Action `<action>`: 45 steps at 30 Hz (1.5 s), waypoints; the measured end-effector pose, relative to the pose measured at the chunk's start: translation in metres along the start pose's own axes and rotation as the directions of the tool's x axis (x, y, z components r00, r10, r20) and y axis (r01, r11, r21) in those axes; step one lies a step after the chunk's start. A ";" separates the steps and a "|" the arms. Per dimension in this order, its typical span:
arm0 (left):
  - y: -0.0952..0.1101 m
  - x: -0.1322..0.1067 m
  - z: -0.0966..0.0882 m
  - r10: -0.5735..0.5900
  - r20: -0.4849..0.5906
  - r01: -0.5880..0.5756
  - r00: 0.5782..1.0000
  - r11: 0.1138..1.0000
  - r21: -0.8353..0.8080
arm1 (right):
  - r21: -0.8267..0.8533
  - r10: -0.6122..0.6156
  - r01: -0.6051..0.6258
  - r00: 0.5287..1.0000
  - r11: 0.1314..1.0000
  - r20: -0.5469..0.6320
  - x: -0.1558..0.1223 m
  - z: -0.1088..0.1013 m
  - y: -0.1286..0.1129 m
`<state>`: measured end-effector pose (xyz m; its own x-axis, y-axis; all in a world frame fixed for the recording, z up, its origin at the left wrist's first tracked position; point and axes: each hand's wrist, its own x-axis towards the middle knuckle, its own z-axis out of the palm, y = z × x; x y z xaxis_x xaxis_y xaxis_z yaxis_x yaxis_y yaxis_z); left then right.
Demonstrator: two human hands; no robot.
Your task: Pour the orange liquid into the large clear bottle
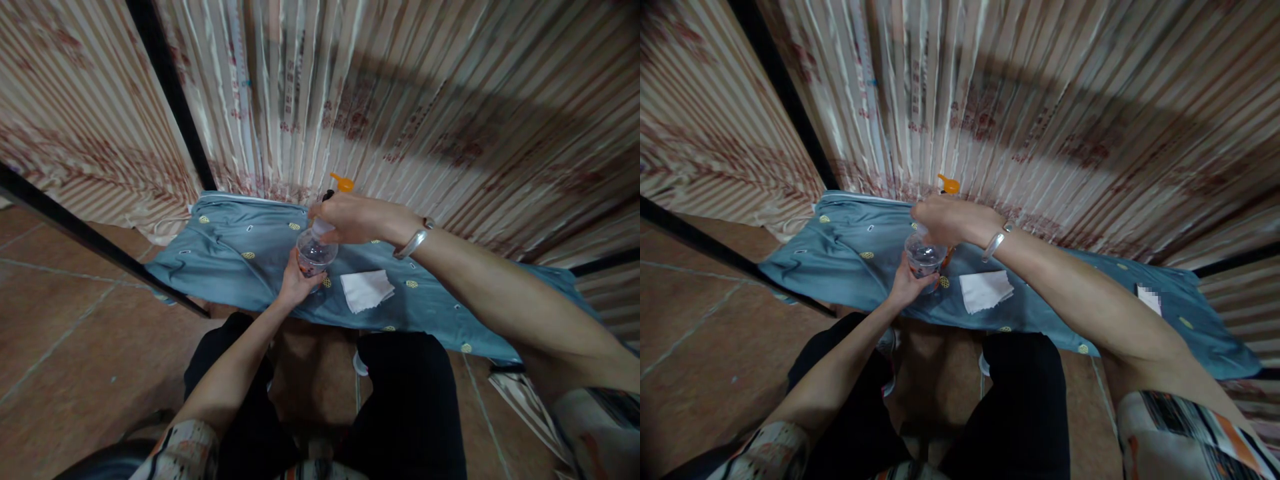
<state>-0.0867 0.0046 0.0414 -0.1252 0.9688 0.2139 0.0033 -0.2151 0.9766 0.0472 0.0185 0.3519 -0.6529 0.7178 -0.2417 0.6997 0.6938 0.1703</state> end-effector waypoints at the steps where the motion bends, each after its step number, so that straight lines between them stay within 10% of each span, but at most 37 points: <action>1: 0.000 0.000 0.000 -0.001 0.001 0.001 1.000 1.000 0.000 | 0.006 0.006 -0.006 1.000 1.000 -0.025 0.001 0.000 0.001; 45: 0.001 -0.001 -0.001 -0.031 0.002 0.031 1.000 1.000 0.008 | -0.045 0.046 -0.043 0.998 0.998 0.052 -0.001 -0.005 -0.012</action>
<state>-0.0878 0.0033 0.0419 -0.1229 0.9752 0.1840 0.0075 -0.1844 0.9828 0.0377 0.0093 0.3553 -0.6042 0.7448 -0.2831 0.7138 0.6639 0.2230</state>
